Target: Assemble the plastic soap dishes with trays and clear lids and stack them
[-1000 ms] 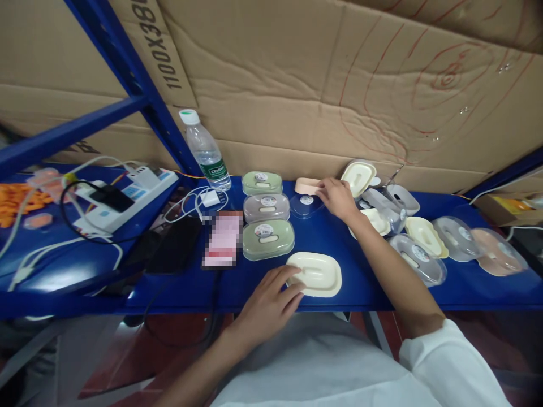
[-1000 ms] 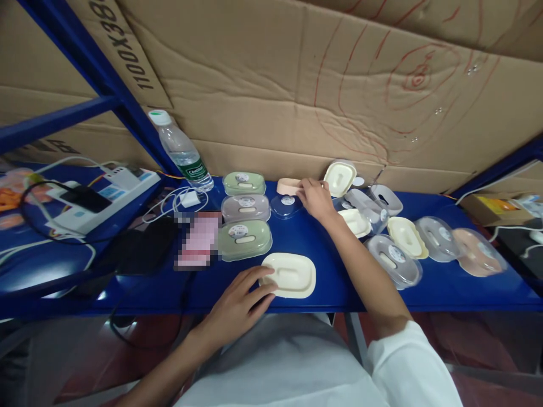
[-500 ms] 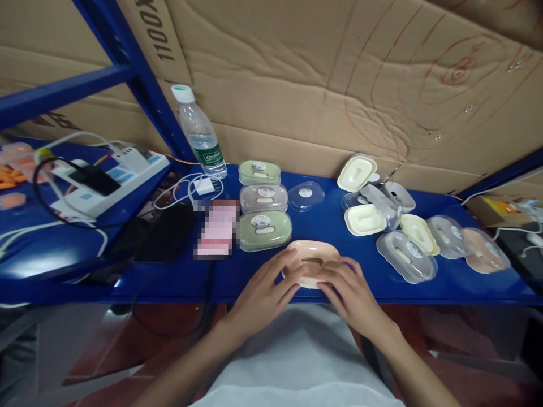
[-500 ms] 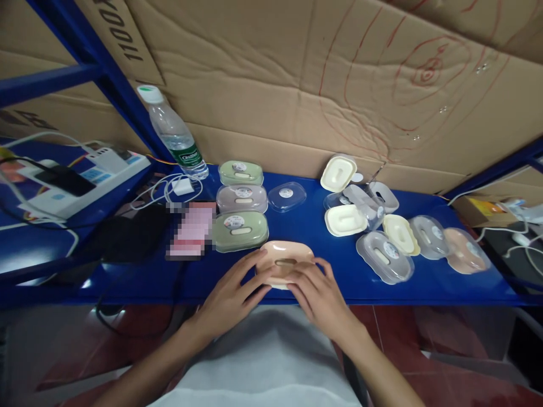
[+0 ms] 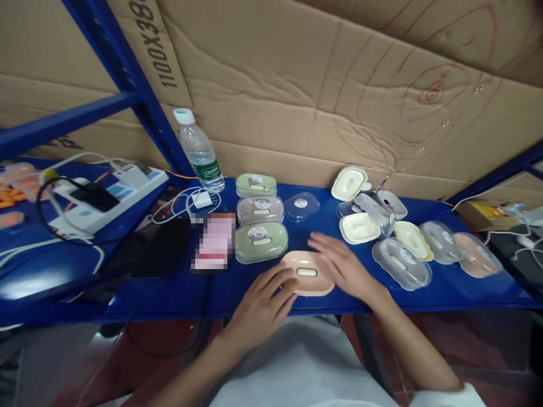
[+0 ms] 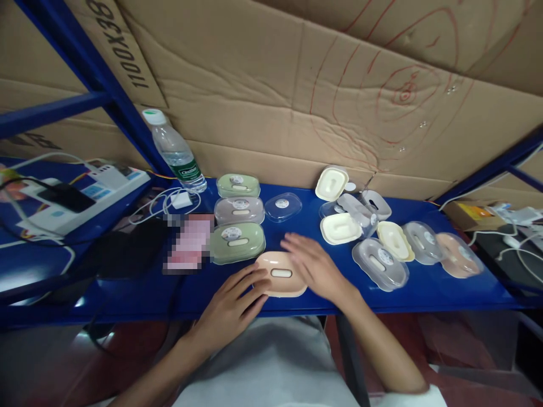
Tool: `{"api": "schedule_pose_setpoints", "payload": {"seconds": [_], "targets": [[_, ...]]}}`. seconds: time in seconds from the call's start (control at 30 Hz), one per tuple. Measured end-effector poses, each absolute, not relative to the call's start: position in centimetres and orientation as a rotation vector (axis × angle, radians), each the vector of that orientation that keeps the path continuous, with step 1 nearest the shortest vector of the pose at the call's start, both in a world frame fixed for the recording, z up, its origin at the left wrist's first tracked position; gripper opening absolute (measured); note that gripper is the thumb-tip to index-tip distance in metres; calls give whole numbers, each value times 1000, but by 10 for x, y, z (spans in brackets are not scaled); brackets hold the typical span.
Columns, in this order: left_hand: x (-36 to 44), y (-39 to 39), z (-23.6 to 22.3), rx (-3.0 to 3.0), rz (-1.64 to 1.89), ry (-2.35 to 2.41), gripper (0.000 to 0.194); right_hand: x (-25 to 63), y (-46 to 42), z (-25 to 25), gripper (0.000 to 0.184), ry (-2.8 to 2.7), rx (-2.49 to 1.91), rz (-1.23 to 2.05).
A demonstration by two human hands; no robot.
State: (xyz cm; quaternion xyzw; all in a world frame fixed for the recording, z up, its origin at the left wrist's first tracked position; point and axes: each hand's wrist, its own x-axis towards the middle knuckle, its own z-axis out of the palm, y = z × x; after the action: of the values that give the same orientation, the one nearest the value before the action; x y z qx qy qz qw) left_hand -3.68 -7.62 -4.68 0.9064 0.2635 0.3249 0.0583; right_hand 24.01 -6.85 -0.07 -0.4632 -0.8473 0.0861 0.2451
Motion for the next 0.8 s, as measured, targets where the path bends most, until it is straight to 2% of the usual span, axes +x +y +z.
{"api": "schedule_pose_setpoints", "payload": {"seconds": [0.17,0.27,0.4,0.6,0.8], "targets": [[-36,-76,-42,2680,1039,782,22,248,28,-9,62,-2351,-1577,46],[-37,-76,-42,2646,1016,793,23,246,41,-16,58,-2417,-1600,-6],[-38,-75,-42,2621,1008,769,23,251,20,-18,65,-2444,-1547,-66],[-38,-76,-42,2607,1026,731,23,262,-17,-3,67,-2365,-1520,241],[-38,-80,-48,2498,1069,924,29,245,-86,12,67,-2388,-1336,275]]}}
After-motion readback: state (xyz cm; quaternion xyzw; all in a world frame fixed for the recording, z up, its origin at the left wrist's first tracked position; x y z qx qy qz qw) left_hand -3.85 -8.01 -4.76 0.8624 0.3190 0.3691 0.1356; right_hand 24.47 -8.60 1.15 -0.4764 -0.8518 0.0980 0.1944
